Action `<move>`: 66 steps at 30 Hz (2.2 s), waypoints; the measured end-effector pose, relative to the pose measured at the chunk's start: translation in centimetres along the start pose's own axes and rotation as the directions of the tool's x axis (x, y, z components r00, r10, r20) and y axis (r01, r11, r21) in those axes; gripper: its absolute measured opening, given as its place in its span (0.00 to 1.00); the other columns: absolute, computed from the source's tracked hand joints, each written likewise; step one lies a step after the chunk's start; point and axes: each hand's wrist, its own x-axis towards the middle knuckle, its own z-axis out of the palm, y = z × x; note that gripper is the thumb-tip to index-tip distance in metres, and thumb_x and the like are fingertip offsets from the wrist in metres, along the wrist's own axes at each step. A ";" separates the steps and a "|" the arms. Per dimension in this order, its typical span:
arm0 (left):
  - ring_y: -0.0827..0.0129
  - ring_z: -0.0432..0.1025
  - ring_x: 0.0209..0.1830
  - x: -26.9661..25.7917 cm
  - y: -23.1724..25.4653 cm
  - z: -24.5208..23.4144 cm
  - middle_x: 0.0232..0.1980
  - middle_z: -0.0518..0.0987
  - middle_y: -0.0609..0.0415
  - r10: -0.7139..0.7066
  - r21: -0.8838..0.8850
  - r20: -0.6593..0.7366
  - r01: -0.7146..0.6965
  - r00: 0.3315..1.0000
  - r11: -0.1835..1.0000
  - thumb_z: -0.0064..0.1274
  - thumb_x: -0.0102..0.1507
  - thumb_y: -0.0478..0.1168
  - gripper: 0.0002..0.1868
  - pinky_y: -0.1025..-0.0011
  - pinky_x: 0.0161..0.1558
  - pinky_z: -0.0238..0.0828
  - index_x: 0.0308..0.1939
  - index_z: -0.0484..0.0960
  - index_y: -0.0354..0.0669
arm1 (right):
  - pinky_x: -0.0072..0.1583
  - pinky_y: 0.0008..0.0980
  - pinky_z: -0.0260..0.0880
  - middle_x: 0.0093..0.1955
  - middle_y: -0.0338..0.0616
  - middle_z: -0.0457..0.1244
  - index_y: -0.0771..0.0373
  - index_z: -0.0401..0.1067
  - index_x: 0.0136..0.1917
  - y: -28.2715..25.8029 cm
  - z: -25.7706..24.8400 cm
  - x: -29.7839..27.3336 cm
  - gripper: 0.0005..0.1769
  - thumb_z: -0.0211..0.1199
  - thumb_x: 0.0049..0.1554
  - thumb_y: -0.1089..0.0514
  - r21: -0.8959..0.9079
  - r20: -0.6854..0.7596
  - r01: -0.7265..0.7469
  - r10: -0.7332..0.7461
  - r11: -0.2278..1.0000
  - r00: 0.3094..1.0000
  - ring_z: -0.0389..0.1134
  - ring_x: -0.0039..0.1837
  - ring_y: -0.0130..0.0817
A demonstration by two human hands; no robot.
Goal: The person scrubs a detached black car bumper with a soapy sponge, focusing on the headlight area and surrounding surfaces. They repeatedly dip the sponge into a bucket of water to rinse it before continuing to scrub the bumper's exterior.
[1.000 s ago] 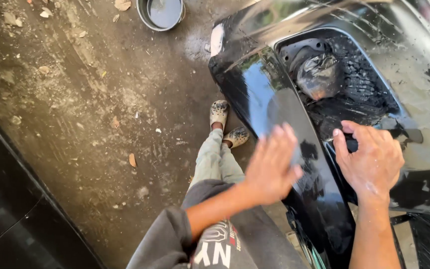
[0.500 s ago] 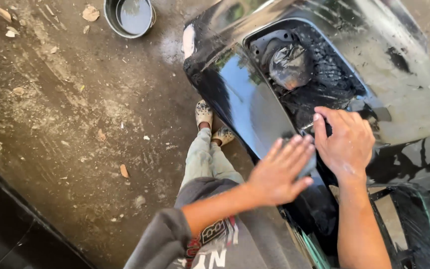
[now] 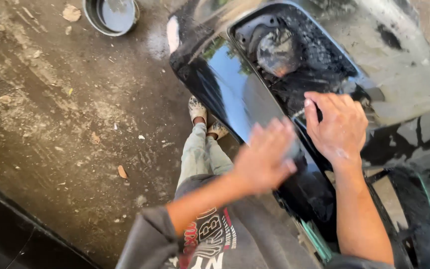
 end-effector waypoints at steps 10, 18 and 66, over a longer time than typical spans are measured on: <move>0.39 0.45 0.87 1.3 1.0 1.5 0.84 0.50 0.33 -0.204 0.280 -0.242 0.270 0.948 0.921 0.46 0.70 0.50 0.41 0.42 0.83 0.39 0.80 0.51 0.31 | 0.54 0.39 0.64 0.45 0.36 0.68 0.56 0.79 0.52 1.1 0.1 -0.5 0.03 0.65 0.67 0.58 0.014 -0.018 -0.006 0.007 1.000 1.000 0.67 0.52 0.40; 0.47 0.55 0.81 4.9 -8.7 -2.3 0.82 0.59 0.40 -0.190 0.438 -0.120 0.224 0.974 0.871 0.51 0.70 0.48 0.38 0.41 0.78 0.50 0.79 0.55 0.35 | 0.54 0.38 0.63 0.46 0.35 0.68 0.55 0.79 0.52 1.4 0.0 -1.2 0.05 0.63 0.65 0.59 -0.018 -0.079 0.072 -0.073 0.997 0.994 0.66 0.52 0.39; 0.66 0.63 0.72 -5.5 -61.2 -41.0 0.75 0.69 0.52 -0.798 -0.575 0.269 0.754 0.540 0.317 0.42 0.72 0.56 0.33 0.67 0.70 0.56 0.74 0.67 0.39 | 0.83 0.54 0.43 0.80 0.62 0.50 0.75 0.57 0.76 -29.7 24.7 32.0 0.46 0.60 0.61 0.36 -0.144 0.539 -0.453 0.454 0.880 0.710 0.46 0.85 0.58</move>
